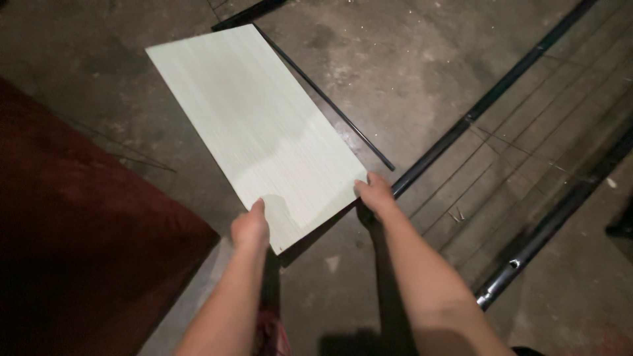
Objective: The person aligns a white rectangular panel with a black metal wire frame and uses a yellow-handled screwdriver to tighten screws at the frame joints. The person repeatedly adjusts the panel and frame, then continues fastening multiple screws to secure the components together.
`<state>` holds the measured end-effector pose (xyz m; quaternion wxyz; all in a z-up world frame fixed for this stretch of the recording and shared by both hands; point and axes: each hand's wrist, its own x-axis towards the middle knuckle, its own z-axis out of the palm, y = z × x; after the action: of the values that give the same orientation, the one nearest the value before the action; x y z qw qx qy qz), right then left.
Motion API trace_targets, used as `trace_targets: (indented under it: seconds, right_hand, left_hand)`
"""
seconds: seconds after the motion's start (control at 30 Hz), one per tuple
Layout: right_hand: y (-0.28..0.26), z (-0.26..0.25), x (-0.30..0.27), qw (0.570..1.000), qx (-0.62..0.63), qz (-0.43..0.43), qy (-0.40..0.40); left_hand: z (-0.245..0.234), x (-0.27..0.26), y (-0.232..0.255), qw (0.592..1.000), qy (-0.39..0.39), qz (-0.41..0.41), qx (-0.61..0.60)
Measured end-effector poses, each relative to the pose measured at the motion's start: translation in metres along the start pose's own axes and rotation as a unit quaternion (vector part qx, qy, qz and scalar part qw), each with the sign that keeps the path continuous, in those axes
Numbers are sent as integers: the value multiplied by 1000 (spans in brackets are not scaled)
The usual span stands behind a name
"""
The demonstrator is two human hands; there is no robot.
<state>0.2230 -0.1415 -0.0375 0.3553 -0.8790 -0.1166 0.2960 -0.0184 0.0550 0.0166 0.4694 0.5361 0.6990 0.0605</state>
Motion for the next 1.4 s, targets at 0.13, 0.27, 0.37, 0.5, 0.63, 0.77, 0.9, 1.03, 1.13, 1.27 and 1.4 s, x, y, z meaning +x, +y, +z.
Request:
trace_targets:
  seconds: [0.13, 0.27, 0.37, 0.5, 0.63, 0.77, 0.9, 1.03, 1.13, 1.27, 1.4]
  right_hand:
    - [2, 3, -3, 995, 81, 2, -64]
    - [35, 21, 12, 987, 129, -50, -83]
    - [49, 25, 9, 990, 91, -49, -97]
    - [51, 9, -9, 989, 58, -5, -137]
    - [56, -20, -24, 987, 42, -16, -151]
    - [74, -67, -16, 992, 48, -110, -34]
    - [96, -160, -18, 951, -23, -139, 276]
    - [126, -251, -59, 865, -58, 6, 498]
    - [163, -268, -86, 855, 29, 207, 475]
    - [250, -235, -70, 847, 320, 304, 296]
    - [299, -228, -64, 801, 466, 330, 180]
  left_hand:
    - [-25, -40, 42, 1000, -9, 25, -14]
    - [-34, -71, 75, 990, 4, 139, 4]
    - [-28, -92, 91, 980, 32, 195, 27]
    - [-18, -105, 113, 964, 44, 248, 81]
    - [-5, -119, 130, 948, 64, 304, 74]
    - [11, -132, 145, 932, 73, 349, 70]
    - [32, -143, 159, 935, 79, 337, 82]
    - [47, -149, 169, 922, 96, 352, 128]
    - [53, -153, 175, 916, 101, 363, 136]
    - [54, -155, 185, 902, 111, 396, 129]
    - [58, -163, 196, 906, 99, 387, 141]
